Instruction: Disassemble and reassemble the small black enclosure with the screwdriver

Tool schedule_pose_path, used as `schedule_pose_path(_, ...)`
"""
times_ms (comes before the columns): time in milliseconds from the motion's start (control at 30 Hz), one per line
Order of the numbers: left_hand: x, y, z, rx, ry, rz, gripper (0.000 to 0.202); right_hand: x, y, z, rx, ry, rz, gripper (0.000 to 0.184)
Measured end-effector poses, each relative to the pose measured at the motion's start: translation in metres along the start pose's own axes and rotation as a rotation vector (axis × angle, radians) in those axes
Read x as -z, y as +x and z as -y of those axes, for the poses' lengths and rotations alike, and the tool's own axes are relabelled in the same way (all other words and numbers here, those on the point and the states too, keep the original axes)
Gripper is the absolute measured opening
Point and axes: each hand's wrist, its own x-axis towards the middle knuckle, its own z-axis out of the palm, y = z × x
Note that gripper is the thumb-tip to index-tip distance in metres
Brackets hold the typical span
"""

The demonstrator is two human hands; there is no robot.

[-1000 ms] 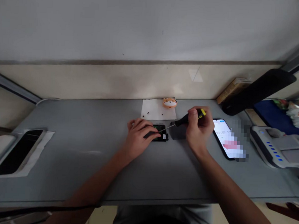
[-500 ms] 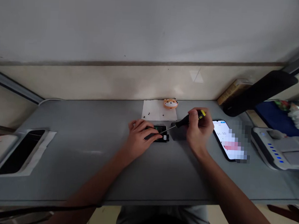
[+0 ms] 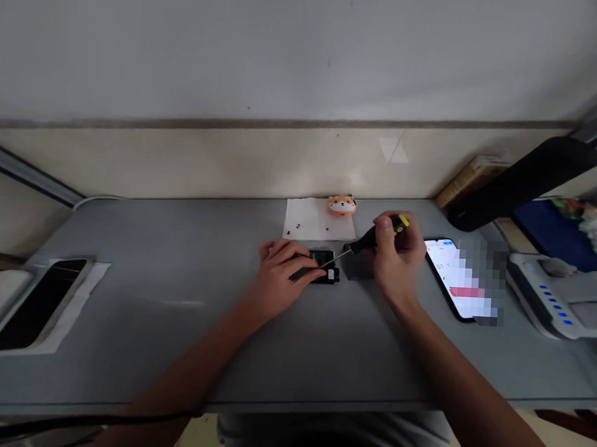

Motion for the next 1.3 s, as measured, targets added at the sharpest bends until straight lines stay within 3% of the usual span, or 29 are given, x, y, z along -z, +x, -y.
schedule_pose_path(100, 0.002, 0.001, -0.002, 0.06, 0.034, 0.106, 0.022, 0.001, 0.001, -0.001, 0.046, -0.044, -0.026, 0.037)
schedule_pose_path(233, 0.005, 0.004, -0.005, 0.079, 0.072, 0.35, 0.071, 0.003, 0.001, -0.004, 0.139, -0.086, -0.028, 0.031)
schedule_pose_path(333, 0.003, 0.004, -0.003, 0.069, 0.082, 0.446, 0.068, 0.004, -0.001, -0.005, 0.193, -0.132, 0.007, 0.025)
schedule_pose_path(633, -0.003, 0.005, -0.002, 0.089, 0.07, 0.433, 0.05, 0.006, -0.006, -0.008, 0.227, -0.2, 0.09, 0.014)
schedule_pose_path(967, -0.002, 0.006, -0.004, 0.102, 0.054, 0.436, 0.048, 0.006, -0.008, -0.01, 0.247, -0.234, 0.127, 0.018)
schedule_pose_path(1300, 0.001, 0.006, -0.005, 0.097, 0.034, 0.425, 0.046, 0.006, -0.009, -0.013, 0.263, -0.261, 0.053, 0.021)
